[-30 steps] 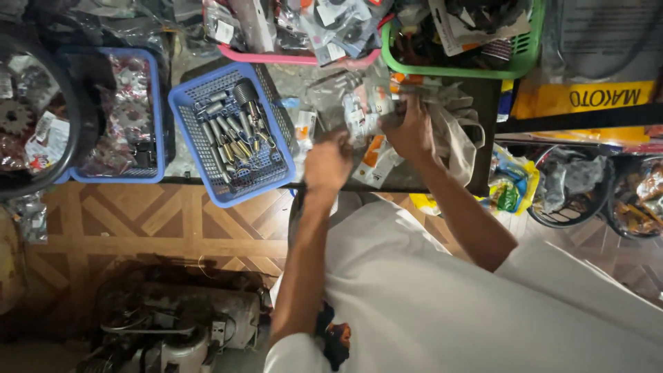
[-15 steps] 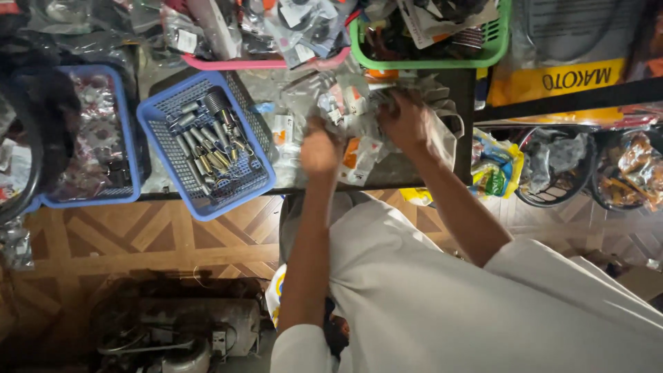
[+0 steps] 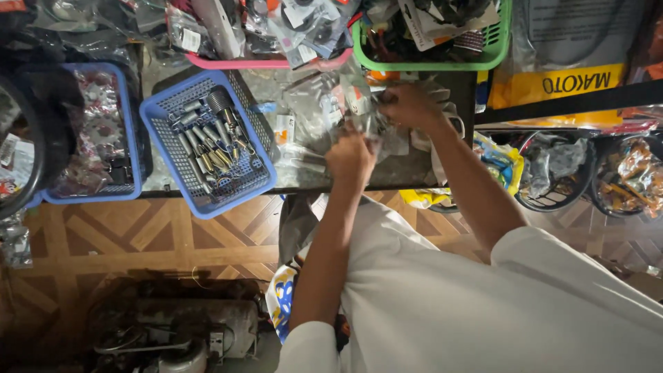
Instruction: The person sorts various packaged mechanical parts and tools from a cluttered table into different colored baskets. They use a cloth to wipe a black bowl and clean several items before placing them into the baskets.
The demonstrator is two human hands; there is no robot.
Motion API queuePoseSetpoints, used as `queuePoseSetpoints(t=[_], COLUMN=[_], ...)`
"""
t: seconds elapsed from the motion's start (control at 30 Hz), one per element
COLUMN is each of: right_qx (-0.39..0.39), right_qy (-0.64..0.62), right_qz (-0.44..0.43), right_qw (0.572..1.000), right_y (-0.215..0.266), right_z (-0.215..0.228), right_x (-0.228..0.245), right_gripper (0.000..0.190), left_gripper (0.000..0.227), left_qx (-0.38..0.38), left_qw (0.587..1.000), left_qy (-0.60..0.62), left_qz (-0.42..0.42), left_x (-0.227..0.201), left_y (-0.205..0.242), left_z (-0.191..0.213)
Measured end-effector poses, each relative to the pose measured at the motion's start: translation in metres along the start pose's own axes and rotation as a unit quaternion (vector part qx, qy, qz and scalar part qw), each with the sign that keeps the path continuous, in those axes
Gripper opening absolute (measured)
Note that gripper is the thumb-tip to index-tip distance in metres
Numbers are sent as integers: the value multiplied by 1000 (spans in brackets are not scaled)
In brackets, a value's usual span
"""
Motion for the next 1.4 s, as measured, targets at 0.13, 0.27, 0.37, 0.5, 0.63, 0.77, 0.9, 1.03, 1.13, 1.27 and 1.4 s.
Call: queuePoseSetpoints(t=[0.13,0.27,0.37,0.5,0.63,0.77,0.9,1.03,1.13,1.27,1.4], right_qx=[0,46,39,4,16,-26,-106,-126,-162,-64,82], right_qy=[-1,-24,-32,46,226,329,35,413,467,206,-265], right_qz=[49,24,23,-8,28,57,67,84,113,88,-105], right_qw=[999,998,998,999,973,942,991,898,862,973,955], right_y=[-4,-4,-13,19,17,30,50,43,41,40,28], right_z=[1,-5,-2,2,-41,-56,-38,-72,-74,-37,-2], right_x=[-4,-15,-26,14,22,40,72,45,34,17,-33], right_gripper=[34,36,39,53,67,48,37,26,31,32,71], left_gripper=[34,29,37,28,27,25,41,44,42,38,38], left_qx=[88,77,-15,-122,-136,-184,-177,-186,-221,-264,-269], left_qw=[995,990,985,967,955,933,939,934,925,905,891], left_qy=[4,44,109,157,193,256,260,274,287,323,356], left_qz=[46,109,135,159,177,173,141,133,117,89,80], left_x=[39,72,91,105,117,110,105,99,97,99,94], left_y=[-28,-22,-13,-6,-13,2,12,20,25,33,40], left_z=[-65,-21,2,17,4,15,11,8,14,22,26])
Point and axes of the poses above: each hand's wrist, its own y-axis away from the middle knuckle, its own z-axis out of the back of the hand, x = y × z, the point moved 4 cm from there along -y, towards the middle knuckle, and after that the axes turned 8 degrees about -y, right-handed, at the moved point
